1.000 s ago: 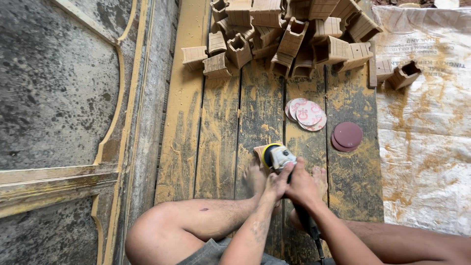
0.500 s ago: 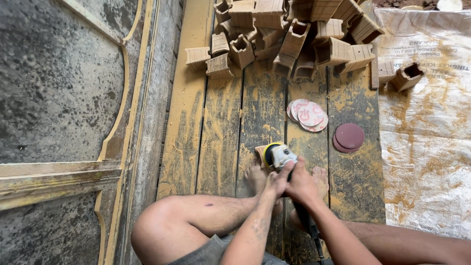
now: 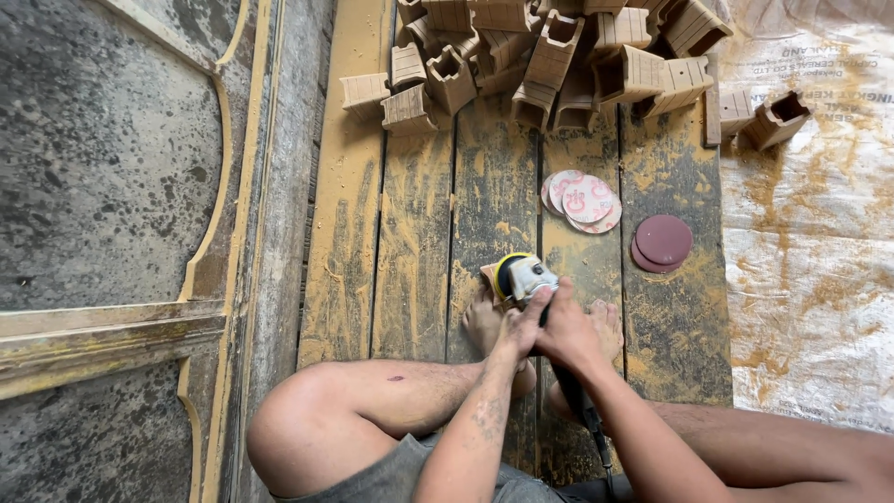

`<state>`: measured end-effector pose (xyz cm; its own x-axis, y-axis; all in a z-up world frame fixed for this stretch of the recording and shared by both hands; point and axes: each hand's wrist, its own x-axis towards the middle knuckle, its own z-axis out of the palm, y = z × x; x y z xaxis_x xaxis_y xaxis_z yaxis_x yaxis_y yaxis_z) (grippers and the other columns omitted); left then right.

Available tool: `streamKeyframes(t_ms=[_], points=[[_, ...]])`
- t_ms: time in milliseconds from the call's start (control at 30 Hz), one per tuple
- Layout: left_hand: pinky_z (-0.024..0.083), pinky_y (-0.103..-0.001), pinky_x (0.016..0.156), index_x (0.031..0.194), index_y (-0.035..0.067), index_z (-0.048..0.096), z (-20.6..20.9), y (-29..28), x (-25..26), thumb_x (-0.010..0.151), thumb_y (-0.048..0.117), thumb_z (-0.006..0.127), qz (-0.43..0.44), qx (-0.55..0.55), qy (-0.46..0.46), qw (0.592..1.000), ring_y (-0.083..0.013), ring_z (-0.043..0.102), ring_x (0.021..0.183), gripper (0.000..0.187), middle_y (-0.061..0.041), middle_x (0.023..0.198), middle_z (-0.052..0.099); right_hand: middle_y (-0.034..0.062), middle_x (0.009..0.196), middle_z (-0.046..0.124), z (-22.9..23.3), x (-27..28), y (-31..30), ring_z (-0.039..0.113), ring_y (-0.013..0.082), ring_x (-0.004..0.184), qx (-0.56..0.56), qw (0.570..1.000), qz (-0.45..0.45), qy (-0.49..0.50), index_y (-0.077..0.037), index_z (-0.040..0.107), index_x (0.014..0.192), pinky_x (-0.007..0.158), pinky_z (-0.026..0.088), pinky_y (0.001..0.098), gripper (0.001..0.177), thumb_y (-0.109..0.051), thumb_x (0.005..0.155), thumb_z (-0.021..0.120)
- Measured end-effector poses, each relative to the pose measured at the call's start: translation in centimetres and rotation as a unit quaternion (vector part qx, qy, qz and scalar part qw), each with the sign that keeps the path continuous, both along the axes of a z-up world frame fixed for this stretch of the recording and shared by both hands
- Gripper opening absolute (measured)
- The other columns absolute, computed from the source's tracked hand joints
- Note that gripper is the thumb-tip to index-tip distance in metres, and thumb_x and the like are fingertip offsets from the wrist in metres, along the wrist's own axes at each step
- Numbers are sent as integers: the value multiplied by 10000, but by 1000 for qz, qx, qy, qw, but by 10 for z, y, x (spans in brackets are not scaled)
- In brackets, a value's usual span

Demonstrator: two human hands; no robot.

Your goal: The person sits on the floor and uses an electric sander to smooth small wooden pieces. They hold each piece with one hand while operating the sander with the other, then place the finished pieces aside.

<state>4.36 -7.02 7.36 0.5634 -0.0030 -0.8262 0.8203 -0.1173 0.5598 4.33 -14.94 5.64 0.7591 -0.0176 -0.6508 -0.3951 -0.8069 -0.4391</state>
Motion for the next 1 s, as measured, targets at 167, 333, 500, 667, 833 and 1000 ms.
streamKeyframes(t_ms=[167,333,500,667,833,1000], points=[[429,-489,1135,1264,-157,610,-7,-20,16,668,848,702,-41,-4,-15,999,-351,522,1365,1172,-286,1355,608,313,1251,661,25,10,-27,555,528,1280,-14,996,-86,-4,-42,217,1546,1094,382,656,816,-537,918,380],[437,-508,1133,1330,-177,538,19,-4,23,686,813,726,17,-16,-17,1000,-393,514,1370,1196,-333,1383,563,350,1275,637,42,16,-3,610,544,1221,35,998,-52,-24,54,201,1532,1064,422,654,883,-443,876,522],[464,-542,1111,1411,-225,408,38,17,26,747,730,751,119,-38,-27,992,-441,499,1377,1214,-397,1433,476,303,1318,612,32,19,5,601,552,1214,54,998,2,-11,3,147,1580,1052,451,676,980,-480,844,579],[431,-544,1111,1342,-150,548,-11,-20,22,705,795,762,51,-52,-25,997,-416,541,1338,1160,-350,1389,548,361,1192,662,33,21,-25,633,564,1162,38,997,-65,-27,49,223,1516,1007,470,666,901,-401,834,603],[467,-347,1051,1106,287,730,-100,-4,26,747,931,580,-50,129,-108,984,-220,643,1229,753,-15,1203,734,376,1102,674,25,18,-60,639,575,1139,31,986,-160,-39,12,221,1454,981,478,657,856,-280,787,671],[295,-565,1124,1452,248,438,-184,57,41,761,294,820,-444,463,-323,696,-273,402,1337,791,-57,1394,461,367,1109,664,32,11,-67,633,554,1156,44,979,-198,-35,-68,212,1459,981,463,637,913,-307,735,715]])
